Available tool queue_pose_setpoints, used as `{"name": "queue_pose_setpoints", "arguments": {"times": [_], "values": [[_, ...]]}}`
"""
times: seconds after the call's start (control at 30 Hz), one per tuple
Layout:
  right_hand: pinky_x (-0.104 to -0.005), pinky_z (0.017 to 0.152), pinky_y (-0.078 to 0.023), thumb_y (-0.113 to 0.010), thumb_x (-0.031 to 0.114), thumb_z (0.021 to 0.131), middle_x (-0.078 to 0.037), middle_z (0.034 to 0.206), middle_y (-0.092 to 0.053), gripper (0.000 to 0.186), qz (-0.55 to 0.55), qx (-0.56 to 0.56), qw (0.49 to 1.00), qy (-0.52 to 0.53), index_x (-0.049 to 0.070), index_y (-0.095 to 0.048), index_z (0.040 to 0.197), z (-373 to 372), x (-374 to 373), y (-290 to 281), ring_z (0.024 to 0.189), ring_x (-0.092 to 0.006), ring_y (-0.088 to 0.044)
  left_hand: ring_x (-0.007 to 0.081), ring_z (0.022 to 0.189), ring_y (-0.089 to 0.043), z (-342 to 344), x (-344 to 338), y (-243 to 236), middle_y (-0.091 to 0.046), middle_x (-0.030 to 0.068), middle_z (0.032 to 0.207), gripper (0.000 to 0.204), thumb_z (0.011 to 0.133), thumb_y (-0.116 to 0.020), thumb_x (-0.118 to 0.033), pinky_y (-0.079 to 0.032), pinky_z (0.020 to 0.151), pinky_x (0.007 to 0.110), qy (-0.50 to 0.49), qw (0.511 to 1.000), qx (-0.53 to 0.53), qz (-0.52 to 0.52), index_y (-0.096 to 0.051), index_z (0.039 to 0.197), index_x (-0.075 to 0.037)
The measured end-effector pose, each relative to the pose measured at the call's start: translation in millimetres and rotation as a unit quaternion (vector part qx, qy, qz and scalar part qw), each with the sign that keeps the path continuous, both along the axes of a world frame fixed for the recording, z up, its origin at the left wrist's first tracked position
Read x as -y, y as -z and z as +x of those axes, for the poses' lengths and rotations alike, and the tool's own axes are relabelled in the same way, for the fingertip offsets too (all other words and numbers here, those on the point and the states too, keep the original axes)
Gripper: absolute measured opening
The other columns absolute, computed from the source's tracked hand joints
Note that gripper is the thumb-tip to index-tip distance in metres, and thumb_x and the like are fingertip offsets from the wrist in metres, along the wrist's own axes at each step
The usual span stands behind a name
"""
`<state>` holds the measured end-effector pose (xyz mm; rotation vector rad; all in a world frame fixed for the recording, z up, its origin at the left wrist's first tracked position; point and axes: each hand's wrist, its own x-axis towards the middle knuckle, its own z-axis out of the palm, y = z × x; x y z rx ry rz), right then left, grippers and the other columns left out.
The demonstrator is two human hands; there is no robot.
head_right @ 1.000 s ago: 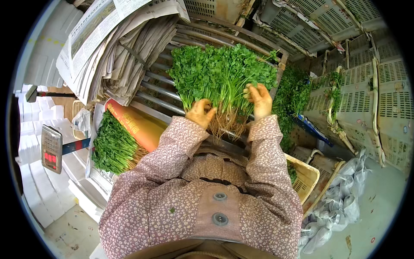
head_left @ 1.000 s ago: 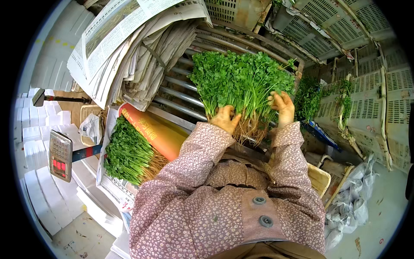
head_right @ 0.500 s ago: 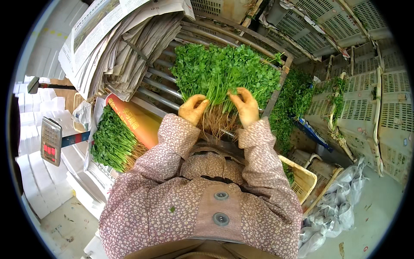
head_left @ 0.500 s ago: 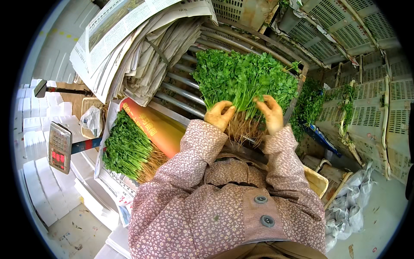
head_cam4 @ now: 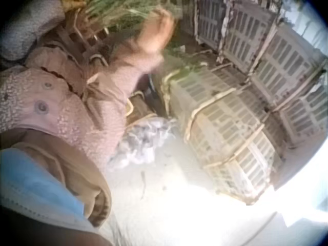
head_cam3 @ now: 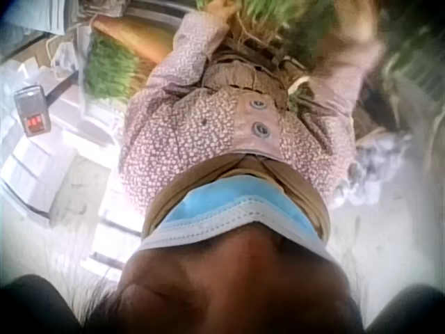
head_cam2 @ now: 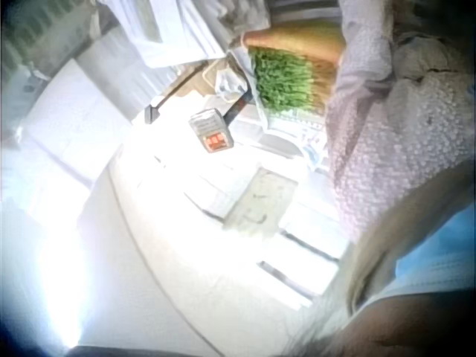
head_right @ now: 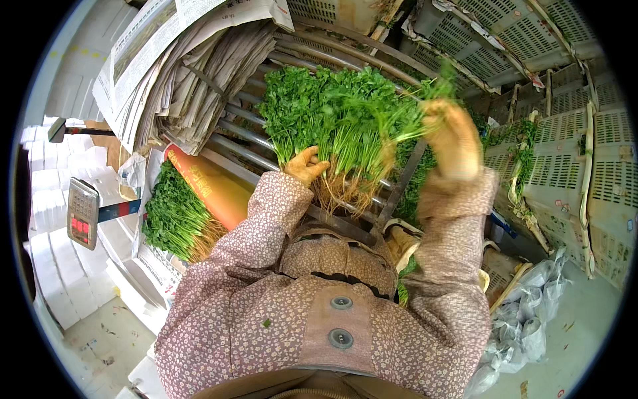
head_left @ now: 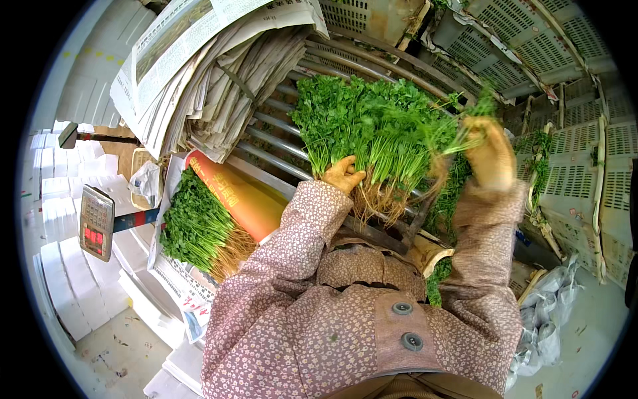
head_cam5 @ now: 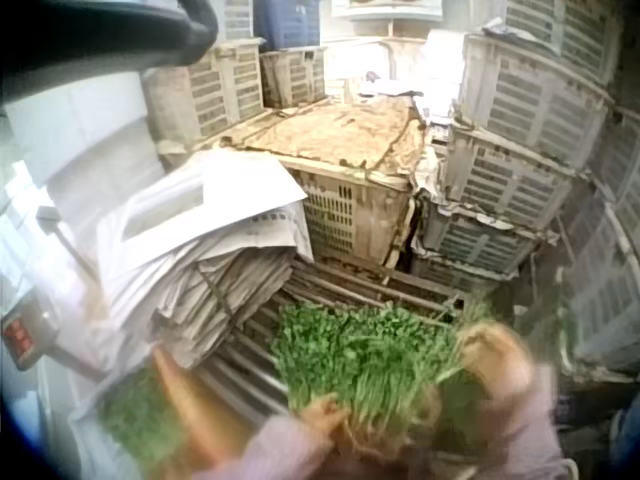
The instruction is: The person sorts and bundles fresh green leafy vegetables by hand. They gather bunches from a metal rack, align the roots, and place the prepared bundles into a white plastic crate. The person also uses newspaper to wrap the vegetables during the process.
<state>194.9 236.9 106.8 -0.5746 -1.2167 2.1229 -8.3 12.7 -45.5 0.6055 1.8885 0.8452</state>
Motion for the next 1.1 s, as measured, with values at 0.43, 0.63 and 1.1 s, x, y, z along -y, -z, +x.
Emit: {"name": "queue_pose_setpoints", "arguments": {"times": [0.43, 0.63, 1.1], "values": [[-0.0337, 0.076, -0.051, -0.061, 0.030, 0.088, -0.009, 0.100, -0.067, 0.032, 0.244, 0.605, 0.747, 0.130, 0.006, -0.066, 0.109, 163.8, 4.6, 241.3, 0.087, -0.0221, -0.063, 0.0111, 0.076, -0.057, 16.8, 16.8, -26.4, -0.054, 0.0136, 0.113, 0.091, 0.075, -0.066, 0.001, -0.049, 0.070, 0.023, -0.051, 0.990, 0.079, 0.105, -0.015, 0.149, -0.013], [-0.0343, 0.073, -0.050, -0.064, 0.031, 0.085, -0.012, 0.091, -0.066, 0.029, 0.265, 0.489, 0.827, -0.077, 0.003, -0.063, 0.093, -39.1, 115.1, 36.9, 0.082, -0.0212, -0.063, 0.0163, 0.079, -0.058, 33.3, 13.5, -28.7, -0.056, 0.0115, 0.110, 0.093, 0.072, -0.066, 0.002, -0.052, 0.073, 0.028, -0.041, 0.986, -0.095, 0.128, -0.018, 0.149, -0.021], [-0.0299, 0.083, -0.049, -0.065, 0.019, 0.087, -0.018, 0.113, -0.060, 0.055, 0.076, 0.336, 0.933, -0.105, -0.009, -0.044, 0.129, -75.9, 117.1, 115.9, 0.099, -0.0231, -0.060, 0.0180, 0.079, -0.061, 19.1, 8.6, -21.0, -0.063, 0.0076, 0.096, 0.080, 0.082, -0.068, -0.029, -0.051, 0.071, 0.030, 0.073, 0.985, -0.148, 0.045, -0.024, 0.147, -0.014]]}}
